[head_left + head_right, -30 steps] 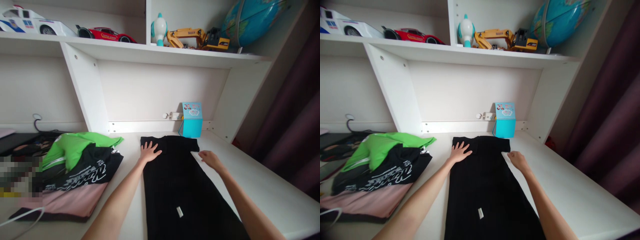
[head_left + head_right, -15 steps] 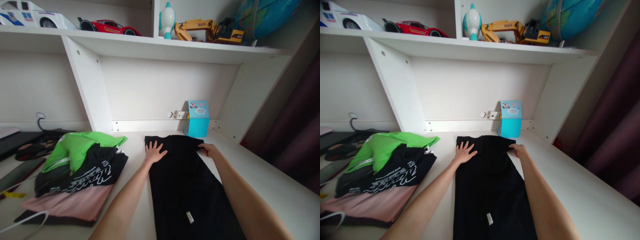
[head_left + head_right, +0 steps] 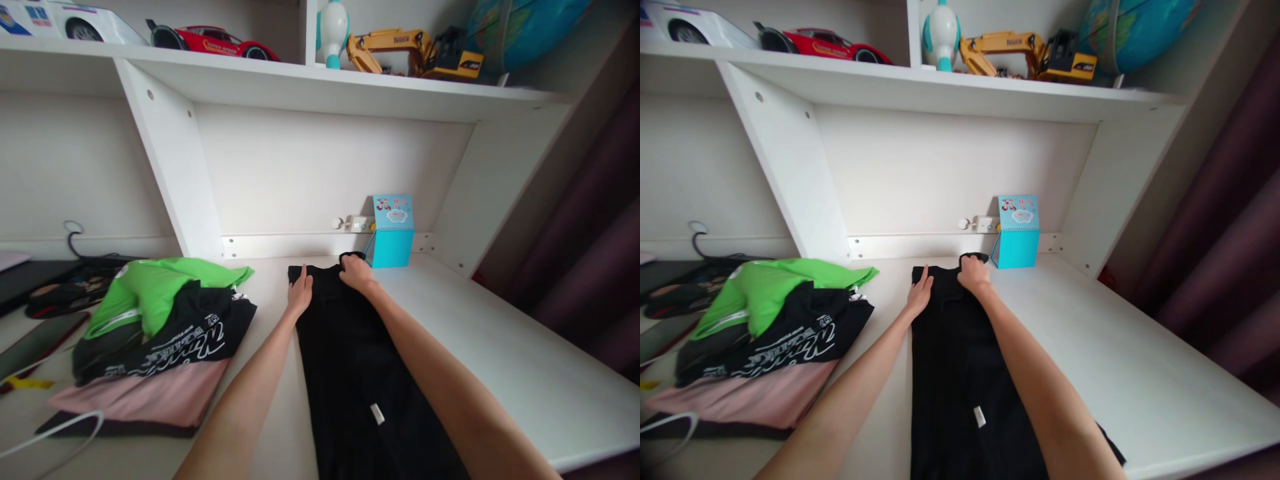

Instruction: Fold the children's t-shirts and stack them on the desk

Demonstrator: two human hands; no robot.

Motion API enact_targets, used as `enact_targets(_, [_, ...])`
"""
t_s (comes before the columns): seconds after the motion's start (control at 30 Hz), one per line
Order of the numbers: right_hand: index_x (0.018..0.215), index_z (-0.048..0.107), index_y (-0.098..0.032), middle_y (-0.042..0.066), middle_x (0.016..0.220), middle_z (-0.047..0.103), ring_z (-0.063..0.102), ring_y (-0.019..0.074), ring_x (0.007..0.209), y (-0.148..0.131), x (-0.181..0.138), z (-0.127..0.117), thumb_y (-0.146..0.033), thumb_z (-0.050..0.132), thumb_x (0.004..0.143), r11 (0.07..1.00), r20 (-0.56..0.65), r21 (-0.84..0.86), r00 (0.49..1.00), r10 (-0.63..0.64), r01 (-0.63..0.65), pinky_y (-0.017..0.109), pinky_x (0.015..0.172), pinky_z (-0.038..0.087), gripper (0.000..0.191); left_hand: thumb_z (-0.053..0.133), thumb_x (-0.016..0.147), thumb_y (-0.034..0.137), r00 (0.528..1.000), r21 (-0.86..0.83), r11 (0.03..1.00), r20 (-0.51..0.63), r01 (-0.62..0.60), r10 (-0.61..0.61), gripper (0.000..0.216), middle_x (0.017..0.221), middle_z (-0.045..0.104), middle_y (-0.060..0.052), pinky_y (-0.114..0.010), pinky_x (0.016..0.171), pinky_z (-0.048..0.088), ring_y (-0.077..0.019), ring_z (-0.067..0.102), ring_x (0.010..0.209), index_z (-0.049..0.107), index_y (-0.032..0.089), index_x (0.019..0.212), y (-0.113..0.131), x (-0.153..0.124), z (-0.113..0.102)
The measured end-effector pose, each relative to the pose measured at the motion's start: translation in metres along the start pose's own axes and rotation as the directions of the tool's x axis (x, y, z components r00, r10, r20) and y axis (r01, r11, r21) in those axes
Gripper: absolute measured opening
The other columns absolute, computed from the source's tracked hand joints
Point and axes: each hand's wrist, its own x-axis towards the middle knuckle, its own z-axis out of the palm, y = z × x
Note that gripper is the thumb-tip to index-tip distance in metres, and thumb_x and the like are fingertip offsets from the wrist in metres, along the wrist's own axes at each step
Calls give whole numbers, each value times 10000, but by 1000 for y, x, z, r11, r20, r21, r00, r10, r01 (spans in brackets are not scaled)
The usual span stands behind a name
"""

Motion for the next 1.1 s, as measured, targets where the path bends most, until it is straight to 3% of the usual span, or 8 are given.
enact_targets(0.17, [1019,572,-150,99,1200,500,462,232,1091,-36,-32,28,-224,658,672,952,267,-17,918,-292,307,291,867,370,365,186,911,427,1000,14,1000,4,-15,15,537,1281,490,-68,-430,1043,153,-213,361,1243,131,231,1408,0,0,-3])
enact_targets(0.3, [1058,571,-176,42,1115,574,512,156,1033,-11,-54,-4,-247,543,791,910,345,29,851,-396,413,231,883,359,277,266,892,461,999,64,997,12,-51,51,565,1254,517,-63,-415,1039,170,-216,395,1218,166,239,1402,-1,0,-3])
enact_targets(0.5, [1137,537,-222,48,1118,582,528,196,1016,82,-145,-68,-389,430,849,973,297,36,927,-228,228,290,864,386,350,343,873,458,994,157,981,17,-111,109,422,1285,490,-12,-404,1045,161,-220,301,1272,481,303,1240,-3,1,2])
enact_targets(0.67, [1008,607,-245,23,831,654,613,171,743,138,-238,-59,-412,557,748,997,265,67,962,-60,44,233,643,462,313,407,856,416,998,75,995,-8,-61,62,375,1261,513,-4,-394,1052,162,-212,315,1264,542,290,1182,-1,5,4])
enact_targets(0.77, [910,608,-217,49,828,641,611,190,746,128,-266,-45,-296,550,742,995,-10,-44,996,-93,93,264,645,480,194,426,851,398,999,13,999,-15,-44,44,356,1243,530,1,-373,1048,194,-210,337,1252,566,280,1157,1,7,3])
enact_targets(0.87, [916,549,-211,69,893,595,591,177,786,97,-281,-38,-211,443,803,958,-166,-97,945,-283,270,263,661,489,154,425,853,390,1000,-87,996,-22,-22,20,339,1194,569,2,-346,1011,281,-207,414,1201,592,272,1124,2,9,1])
enact_targets(1.0, [872,529,-215,34,777,567,581,149,660,67,-294,-36,-29,354,702,842,-43,-121,845,-534,526,226,559,485,307,394,869,346,1000,-218,976,-25,1,-7,339,1142,604,-12,-283,923,389,-180,525,1089,610,222,1098,3,11,-4])
enact_targets(1.1, [836,532,-207,19,733,560,579,136,625,66,-299,-34,12,342,629,845,51,-97,851,-523,525,211,552,487,357,396,866,317,999,-254,967,-29,8,-16,323,1114,621,-17,-256,880,418,-170,562,1033,630,199,1056,7,14,-7])
